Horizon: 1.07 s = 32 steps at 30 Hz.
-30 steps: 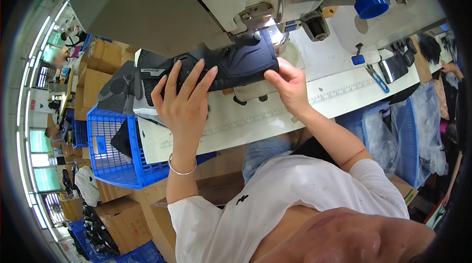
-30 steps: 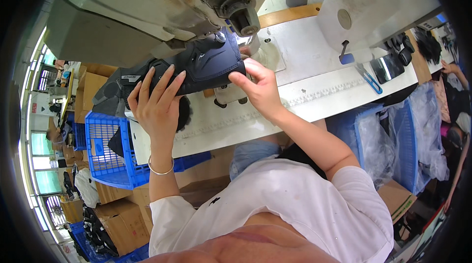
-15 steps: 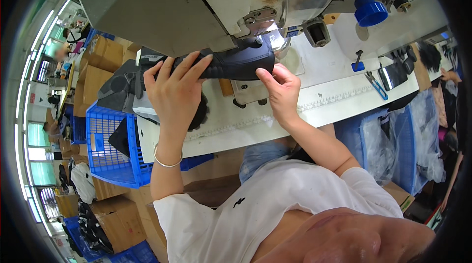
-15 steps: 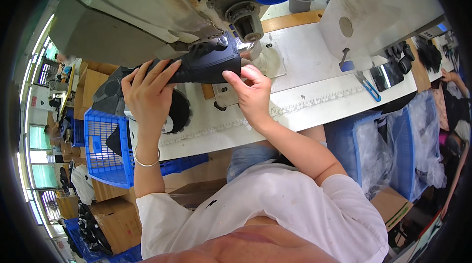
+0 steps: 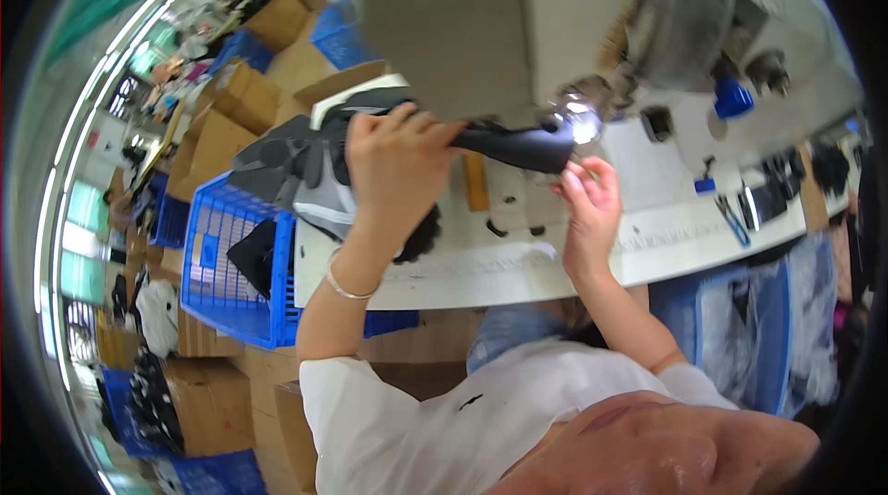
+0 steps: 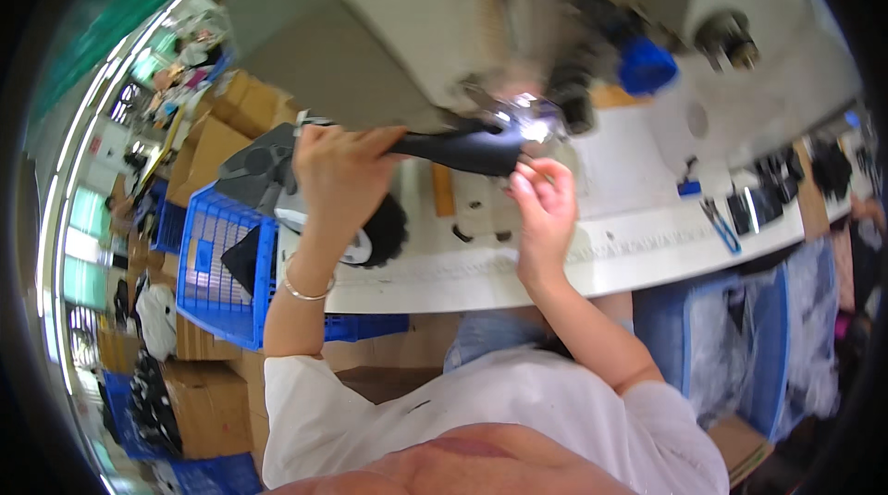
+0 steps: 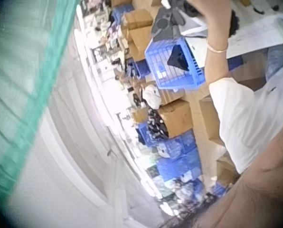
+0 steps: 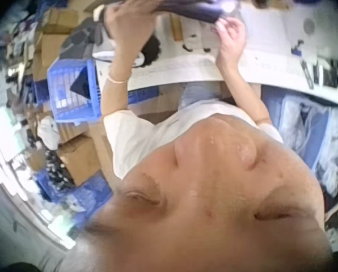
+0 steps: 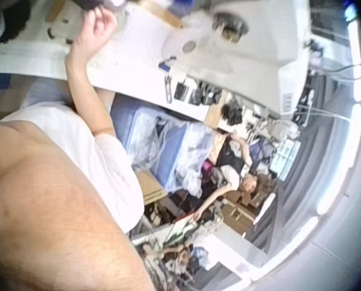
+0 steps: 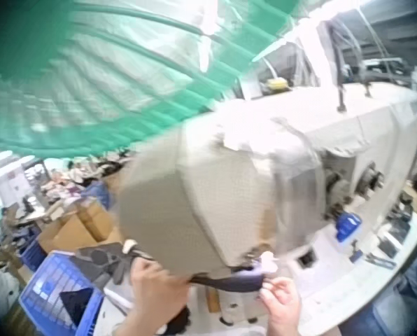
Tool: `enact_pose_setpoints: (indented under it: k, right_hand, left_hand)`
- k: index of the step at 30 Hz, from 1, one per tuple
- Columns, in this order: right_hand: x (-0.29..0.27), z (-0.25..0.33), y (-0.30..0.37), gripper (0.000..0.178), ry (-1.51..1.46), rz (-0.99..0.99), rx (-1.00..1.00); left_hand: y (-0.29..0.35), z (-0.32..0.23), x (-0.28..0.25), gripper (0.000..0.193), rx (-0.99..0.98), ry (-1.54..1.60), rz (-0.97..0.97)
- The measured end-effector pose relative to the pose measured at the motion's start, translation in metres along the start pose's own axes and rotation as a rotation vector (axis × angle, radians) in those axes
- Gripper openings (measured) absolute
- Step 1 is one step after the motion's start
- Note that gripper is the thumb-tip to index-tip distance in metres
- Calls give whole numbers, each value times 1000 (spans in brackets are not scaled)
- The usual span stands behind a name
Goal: Stitching reinforcement or decorative panels onto a black shoe upper using an industrial sewing machine.
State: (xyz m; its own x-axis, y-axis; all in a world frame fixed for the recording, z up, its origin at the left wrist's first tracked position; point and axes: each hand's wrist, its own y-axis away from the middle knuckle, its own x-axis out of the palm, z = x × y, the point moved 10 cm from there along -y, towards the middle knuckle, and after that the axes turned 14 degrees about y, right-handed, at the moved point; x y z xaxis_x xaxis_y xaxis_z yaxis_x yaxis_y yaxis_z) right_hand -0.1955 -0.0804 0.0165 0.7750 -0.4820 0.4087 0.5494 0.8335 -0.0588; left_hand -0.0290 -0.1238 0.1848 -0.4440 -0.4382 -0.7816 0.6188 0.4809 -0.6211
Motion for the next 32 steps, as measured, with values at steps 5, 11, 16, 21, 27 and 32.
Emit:
enact_pose_setpoints:
  k: [5,11,16,21,27,32]
  right_hand:
    - [0,2,0,25,36,44,-39]
    - [0,0,-3,25,82,64,-81]
    - [3,-1,6,29,135,47,-139]
    - [34,6,34,36,307,189,-316]
    - [135,63,68,22,792,669,-853]
    - [192,115,138,26,968,1060,-1217]
  left_hand:
    - [8,7,-5,30,-13,35,-83]
    - [19,10,-2,38,61,61,-128]
    - [29,6,-2,37,155,-45,-203]
    - [63,11,-47,28,189,-45,-350]
    - [123,21,-143,37,-24,-42,-287]
    - [163,56,-193,38,-363,277,-235]
